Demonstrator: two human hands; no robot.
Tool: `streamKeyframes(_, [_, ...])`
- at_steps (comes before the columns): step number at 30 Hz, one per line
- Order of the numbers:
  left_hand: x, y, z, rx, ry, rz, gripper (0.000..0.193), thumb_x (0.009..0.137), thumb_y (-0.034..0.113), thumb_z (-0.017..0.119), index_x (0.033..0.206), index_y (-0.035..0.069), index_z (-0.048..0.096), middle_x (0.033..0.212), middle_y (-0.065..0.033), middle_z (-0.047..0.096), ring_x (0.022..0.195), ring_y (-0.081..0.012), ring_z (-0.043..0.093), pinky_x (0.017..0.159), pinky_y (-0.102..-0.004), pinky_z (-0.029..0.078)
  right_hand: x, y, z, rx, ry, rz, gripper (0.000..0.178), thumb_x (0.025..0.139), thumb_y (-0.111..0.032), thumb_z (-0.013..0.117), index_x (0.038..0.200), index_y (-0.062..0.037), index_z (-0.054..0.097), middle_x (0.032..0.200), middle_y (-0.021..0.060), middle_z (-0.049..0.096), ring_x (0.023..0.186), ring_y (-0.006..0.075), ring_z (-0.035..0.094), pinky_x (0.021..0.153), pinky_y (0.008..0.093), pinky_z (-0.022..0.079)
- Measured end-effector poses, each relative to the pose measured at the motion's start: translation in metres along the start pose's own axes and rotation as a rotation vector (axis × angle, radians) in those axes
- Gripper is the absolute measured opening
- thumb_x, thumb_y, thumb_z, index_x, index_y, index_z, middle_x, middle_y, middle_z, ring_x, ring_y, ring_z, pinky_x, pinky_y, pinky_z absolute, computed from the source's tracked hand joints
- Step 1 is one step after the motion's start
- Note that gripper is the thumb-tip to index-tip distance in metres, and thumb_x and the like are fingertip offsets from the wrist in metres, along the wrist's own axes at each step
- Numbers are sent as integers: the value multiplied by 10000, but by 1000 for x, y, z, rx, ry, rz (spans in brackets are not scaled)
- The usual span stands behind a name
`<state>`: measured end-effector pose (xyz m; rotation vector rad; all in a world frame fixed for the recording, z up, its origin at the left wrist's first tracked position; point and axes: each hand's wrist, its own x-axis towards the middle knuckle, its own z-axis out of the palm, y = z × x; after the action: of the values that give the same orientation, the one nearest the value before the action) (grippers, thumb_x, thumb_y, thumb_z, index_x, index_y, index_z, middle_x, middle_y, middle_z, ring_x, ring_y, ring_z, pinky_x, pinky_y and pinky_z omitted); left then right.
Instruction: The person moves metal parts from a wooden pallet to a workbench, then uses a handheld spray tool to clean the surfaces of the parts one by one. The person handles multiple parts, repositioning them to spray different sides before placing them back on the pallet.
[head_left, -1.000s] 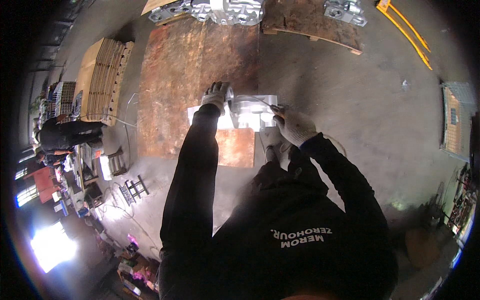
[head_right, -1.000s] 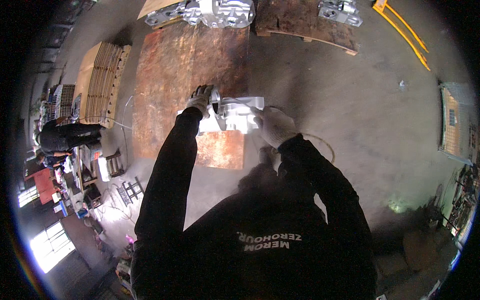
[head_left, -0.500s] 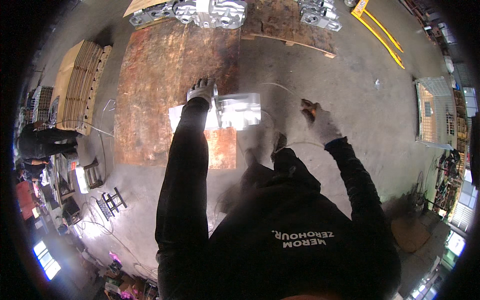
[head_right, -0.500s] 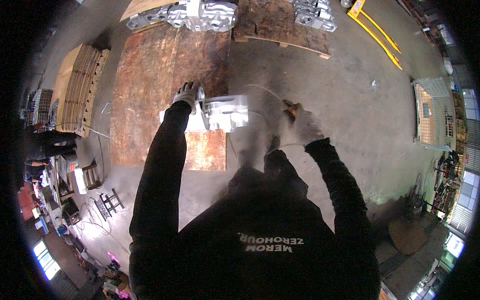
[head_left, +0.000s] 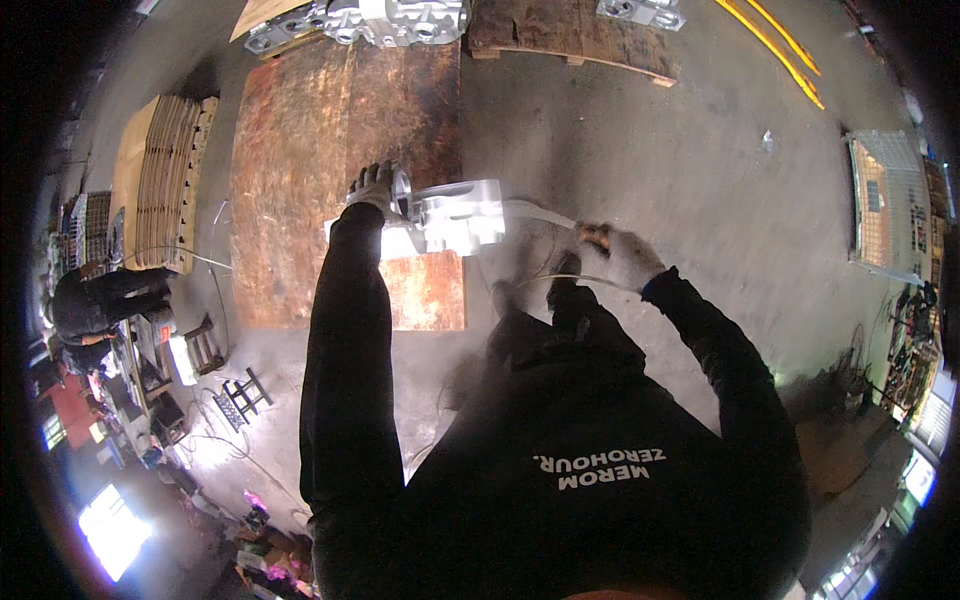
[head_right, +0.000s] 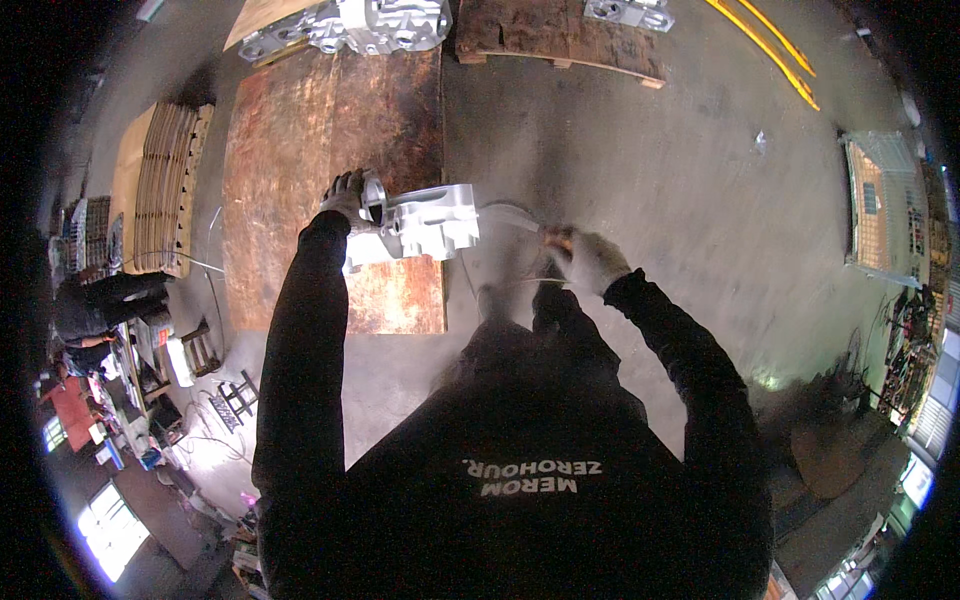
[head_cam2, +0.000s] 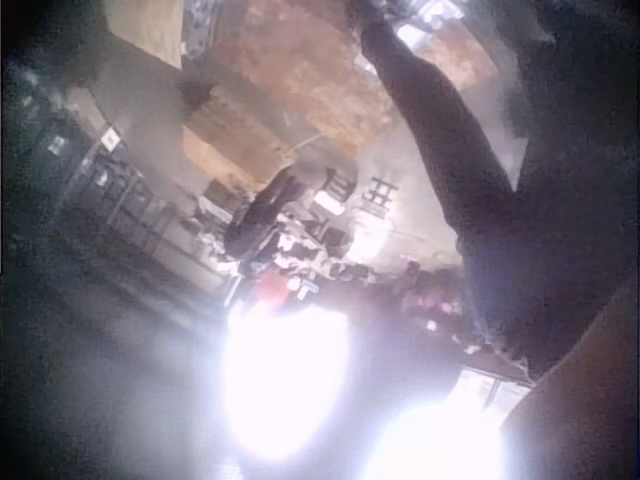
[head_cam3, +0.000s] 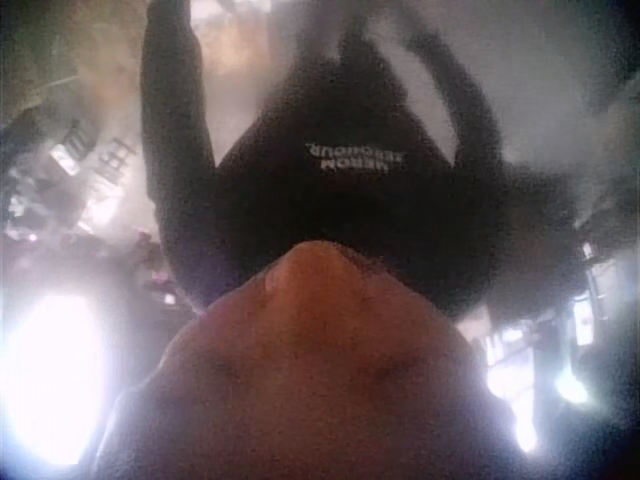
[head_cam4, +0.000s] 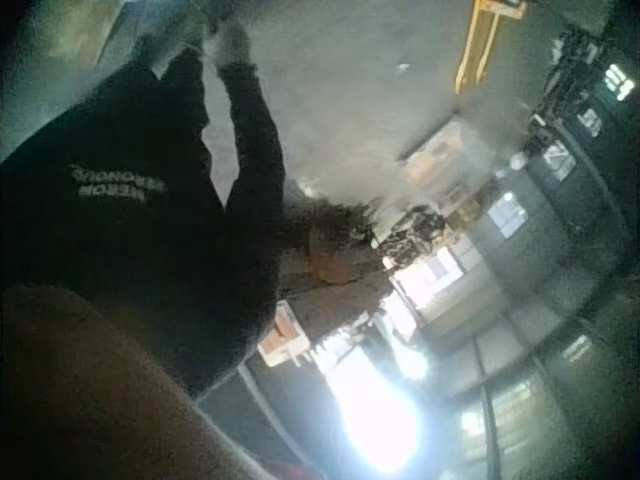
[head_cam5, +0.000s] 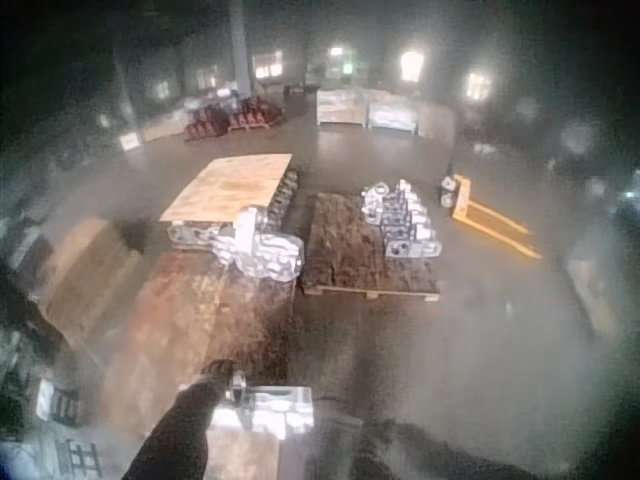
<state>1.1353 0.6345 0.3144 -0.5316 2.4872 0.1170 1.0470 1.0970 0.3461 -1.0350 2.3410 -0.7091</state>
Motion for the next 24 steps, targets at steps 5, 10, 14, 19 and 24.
streamKeyframes(5, [13,-15,15,43,-42,-83,1223,629,599,794,1538,149,110,1597,-145,152,1469,-366,158,1190,-470,204,-4,47,15,296,81,237,299,959,-284,570,1090,-21,625,980,216,676,918,407,650,811,434,523])
streamKeyframes(10, [9,2,12,89,-31,-149,1161,664,583,779,1531,160,134,1565,-179,210,1444,-353,222,1184,-445,231,-19,96,13,673,8,488,501,943,-505,545,878,-9,584,639,88,596,544,197,613,505,340,508])
streamKeyframes(14, [18,-1,11,153,-82,-154,1192,656,572,789,1539,155,107,1579,-173,179,1452,-347,210,1187,-431,232,-23,110,24,923,-255,762,537,945,-574,511,763,-69,524,520,-11,417,382,103,439,362,283,388])
streamKeyframes(19, [12,24,-1,135,-139,-247,1223,652,570,793,1550,167,67,1589,-157,157,1453,-347,204,1189,-434,234,-22,112,37,1097,-258,913,451,958,-497,535,813,-70,552,525,15,480,383,125,452,349,302,389])
streamKeyframes(24, [28,-23,32,215,-153,-188,1278,609,729,713,1551,168,55,1607,-157,86,1476,-345,144,1183,-461,231,-6,94,38,1214,-320,933,418,961,-441,540,744,-83,547,562,19,509,403,128,463,352,296,341])
